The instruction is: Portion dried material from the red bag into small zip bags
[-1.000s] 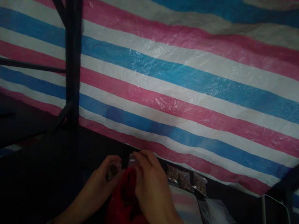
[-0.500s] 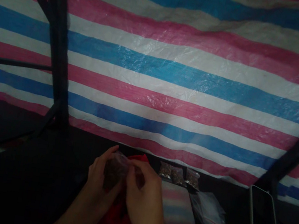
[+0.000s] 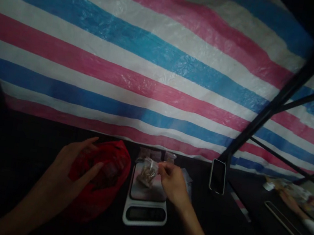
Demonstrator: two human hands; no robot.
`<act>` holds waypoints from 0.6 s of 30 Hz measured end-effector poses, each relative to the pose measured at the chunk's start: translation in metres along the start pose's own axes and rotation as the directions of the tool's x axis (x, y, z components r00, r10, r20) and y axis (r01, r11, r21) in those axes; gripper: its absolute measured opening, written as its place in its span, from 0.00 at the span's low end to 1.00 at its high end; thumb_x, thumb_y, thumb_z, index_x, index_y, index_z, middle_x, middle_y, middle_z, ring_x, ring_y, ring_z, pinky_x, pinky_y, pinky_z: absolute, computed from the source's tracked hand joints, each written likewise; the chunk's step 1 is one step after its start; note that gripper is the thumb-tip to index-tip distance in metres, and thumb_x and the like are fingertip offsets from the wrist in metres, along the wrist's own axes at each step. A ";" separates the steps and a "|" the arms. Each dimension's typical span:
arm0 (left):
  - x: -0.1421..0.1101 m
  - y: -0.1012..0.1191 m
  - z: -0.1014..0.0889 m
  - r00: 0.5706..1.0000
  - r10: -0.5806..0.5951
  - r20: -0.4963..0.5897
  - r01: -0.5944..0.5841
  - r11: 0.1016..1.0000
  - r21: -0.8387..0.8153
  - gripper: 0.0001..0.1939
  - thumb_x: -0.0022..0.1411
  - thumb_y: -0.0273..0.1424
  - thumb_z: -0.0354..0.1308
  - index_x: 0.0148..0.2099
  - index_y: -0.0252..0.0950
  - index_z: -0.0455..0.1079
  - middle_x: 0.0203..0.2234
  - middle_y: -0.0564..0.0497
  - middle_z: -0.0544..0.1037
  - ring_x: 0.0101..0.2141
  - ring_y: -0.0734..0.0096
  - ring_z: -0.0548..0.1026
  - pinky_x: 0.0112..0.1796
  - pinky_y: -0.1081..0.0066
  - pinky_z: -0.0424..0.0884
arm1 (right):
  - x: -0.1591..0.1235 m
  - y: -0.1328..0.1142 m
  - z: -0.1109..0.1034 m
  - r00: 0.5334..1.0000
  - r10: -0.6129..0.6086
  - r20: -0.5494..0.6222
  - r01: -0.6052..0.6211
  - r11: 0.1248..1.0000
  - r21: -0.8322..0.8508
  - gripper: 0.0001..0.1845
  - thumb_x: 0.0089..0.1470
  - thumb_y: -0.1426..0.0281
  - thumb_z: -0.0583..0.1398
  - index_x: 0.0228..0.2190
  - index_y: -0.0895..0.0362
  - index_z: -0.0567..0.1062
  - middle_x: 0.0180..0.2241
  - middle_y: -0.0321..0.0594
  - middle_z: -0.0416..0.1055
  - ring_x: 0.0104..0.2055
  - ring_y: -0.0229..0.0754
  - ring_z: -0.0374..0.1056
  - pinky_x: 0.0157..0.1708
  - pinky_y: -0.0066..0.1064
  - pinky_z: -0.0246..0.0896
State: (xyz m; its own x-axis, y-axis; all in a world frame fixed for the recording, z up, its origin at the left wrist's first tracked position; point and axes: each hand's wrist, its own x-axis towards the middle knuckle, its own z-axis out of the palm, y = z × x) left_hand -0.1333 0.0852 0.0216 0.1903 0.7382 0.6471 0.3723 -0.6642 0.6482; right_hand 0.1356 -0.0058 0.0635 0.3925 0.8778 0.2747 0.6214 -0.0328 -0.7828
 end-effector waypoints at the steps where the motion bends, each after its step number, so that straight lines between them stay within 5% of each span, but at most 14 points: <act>1: 0.001 -0.001 0.000 1.000 0.000 -0.003 0.000 1.000 0.008 0.27 0.68 0.44 0.58 0.66 0.43 0.65 0.50 0.46 0.76 0.52 0.52 0.75 0.56 0.49 0.72 | 0.001 0.008 -0.001 1.000 0.005 0.000 -0.005 1.000 -0.028 0.18 0.56 0.55 0.61 0.24 0.52 0.82 0.24 0.37 0.80 0.30 0.46 0.75 0.34 0.34 0.68; 11: 0.001 -0.001 -0.009 0.995 -0.094 0.024 0.095 0.995 -0.045 0.23 0.70 0.49 0.51 0.60 0.43 0.69 0.51 0.46 0.76 0.53 0.52 0.75 0.57 0.51 0.71 | -0.009 0.056 -0.002 0.974 -0.078 -0.212 0.046 0.987 -0.152 0.18 0.62 0.57 0.59 0.36 0.54 0.85 0.39 0.46 0.84 0.44 0.51 0.78 0.50 0.41 0.69; 18: 0.004 0.001 -0.019 0.993 -0.121 -0.014 0.120 0.992 -0.041 0.16 0.73 0.44 0.48 0.54 0.45 0.71 0.48 0.50 0.77 0.48 0.58 0.77 0.52 0.57 0.74 | -0.037 0.092 -0.006 0.846 -0.093 -0.525 0.028 0.991 -0.131 0.23 0.68 0.53 0.55 0.37 0.56 0.82 0.39 0.48 0.80 0.44 0.51 0.76 0.48 0.41 0.69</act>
State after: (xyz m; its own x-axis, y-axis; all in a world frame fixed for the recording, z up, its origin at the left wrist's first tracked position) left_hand -0.1495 0.0848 0.0325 0.1308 0.8114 0.5697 0.3548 -0.5749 0.7373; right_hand 0.1821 -0.0446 -0.0152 0.6302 0.4947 0.5984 0.7155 -0.0706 -0.6951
